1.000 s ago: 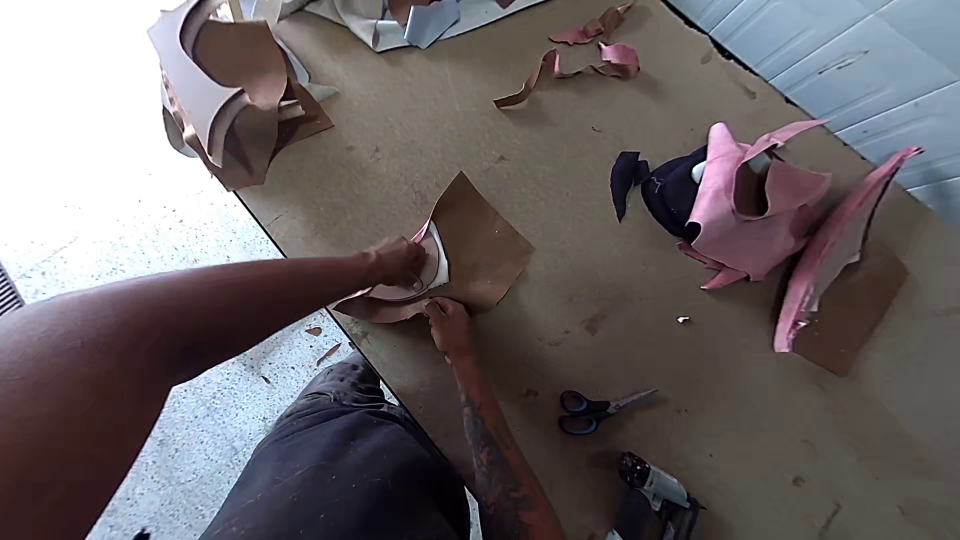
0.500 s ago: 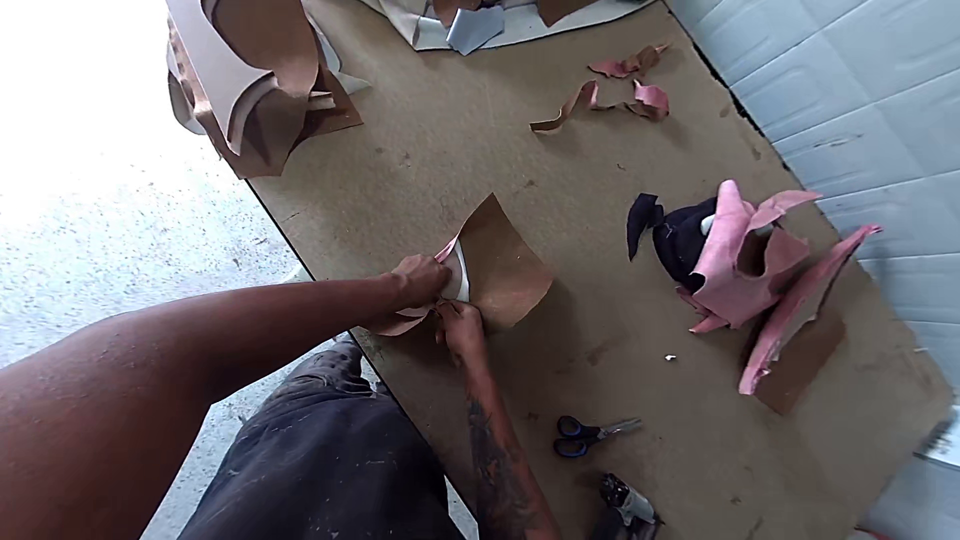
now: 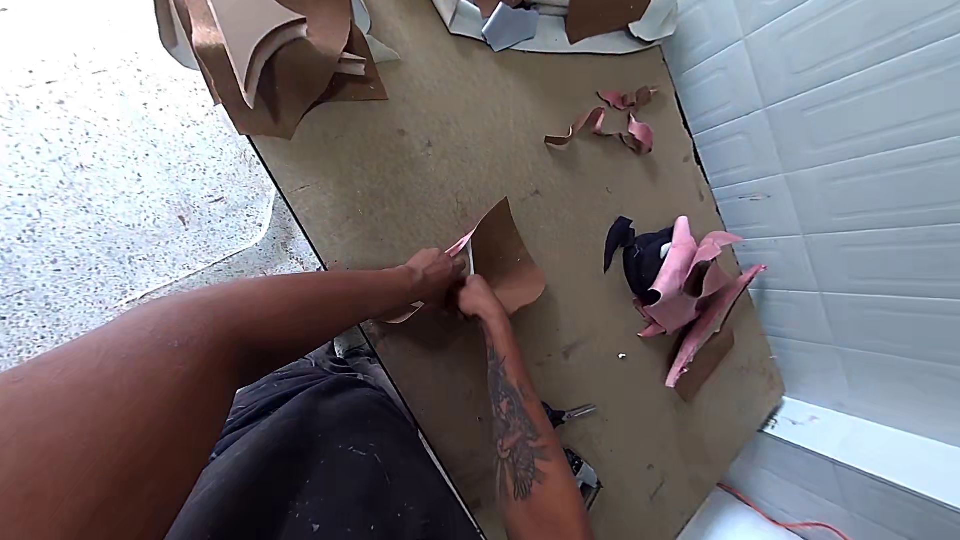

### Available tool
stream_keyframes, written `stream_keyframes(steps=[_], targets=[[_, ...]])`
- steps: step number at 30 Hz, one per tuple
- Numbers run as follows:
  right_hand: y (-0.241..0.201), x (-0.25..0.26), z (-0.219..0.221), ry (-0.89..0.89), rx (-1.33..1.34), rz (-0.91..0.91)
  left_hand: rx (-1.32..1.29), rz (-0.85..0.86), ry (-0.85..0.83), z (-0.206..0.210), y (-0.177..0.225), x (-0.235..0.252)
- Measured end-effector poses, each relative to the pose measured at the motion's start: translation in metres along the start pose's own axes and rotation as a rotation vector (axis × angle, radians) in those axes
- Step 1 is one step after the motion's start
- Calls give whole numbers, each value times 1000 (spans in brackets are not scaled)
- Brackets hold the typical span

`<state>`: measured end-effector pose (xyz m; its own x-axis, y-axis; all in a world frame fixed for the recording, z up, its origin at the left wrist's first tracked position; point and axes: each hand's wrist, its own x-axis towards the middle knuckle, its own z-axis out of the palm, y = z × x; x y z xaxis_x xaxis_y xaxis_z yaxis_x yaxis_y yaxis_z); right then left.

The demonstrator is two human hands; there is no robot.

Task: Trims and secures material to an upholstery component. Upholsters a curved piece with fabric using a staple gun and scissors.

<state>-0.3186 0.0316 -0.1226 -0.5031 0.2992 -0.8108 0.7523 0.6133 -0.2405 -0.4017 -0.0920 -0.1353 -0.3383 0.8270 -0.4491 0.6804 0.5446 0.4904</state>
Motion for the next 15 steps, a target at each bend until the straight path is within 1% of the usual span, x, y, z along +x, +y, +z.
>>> stream_keyframes(steps=[2, 4, 6, 7, 8, 9, 10, 11, 13, 15], targets=[[-6, 7, -5, -1, -50, 11, -5, 14, 78, 9, -4, 3], [-5, 8, -4, -4, 0, -6, -2, 24, 91, 10, -6, 0], [8, -2, -5, -27, 201, -89, 15, 26, 90, 6, -6, 1], [21, -15, -3, -21, 330, -166, 20, 21, 93, 6, -6, 1], [38, -33, -1, 30, 464, -251, 20, 11, 95, 7, -7, 1], [62, -53, 1, 134, 585, -316, 21, 5, 92, 6, -7, 2], [94, -75, 3, 277, 685, -344, 18, 6, 88, 5, -7, 3], [133, -100, 6, 428, 750, -311, 8, 10, 86, 6, -6, 3], [231, -142, 21, 722, 742, -127, 4, 14, 82, 6, -6, 4], [333, -171, 47, 922, 609, 79, 3, 13, 78, 5, -6, 6]])
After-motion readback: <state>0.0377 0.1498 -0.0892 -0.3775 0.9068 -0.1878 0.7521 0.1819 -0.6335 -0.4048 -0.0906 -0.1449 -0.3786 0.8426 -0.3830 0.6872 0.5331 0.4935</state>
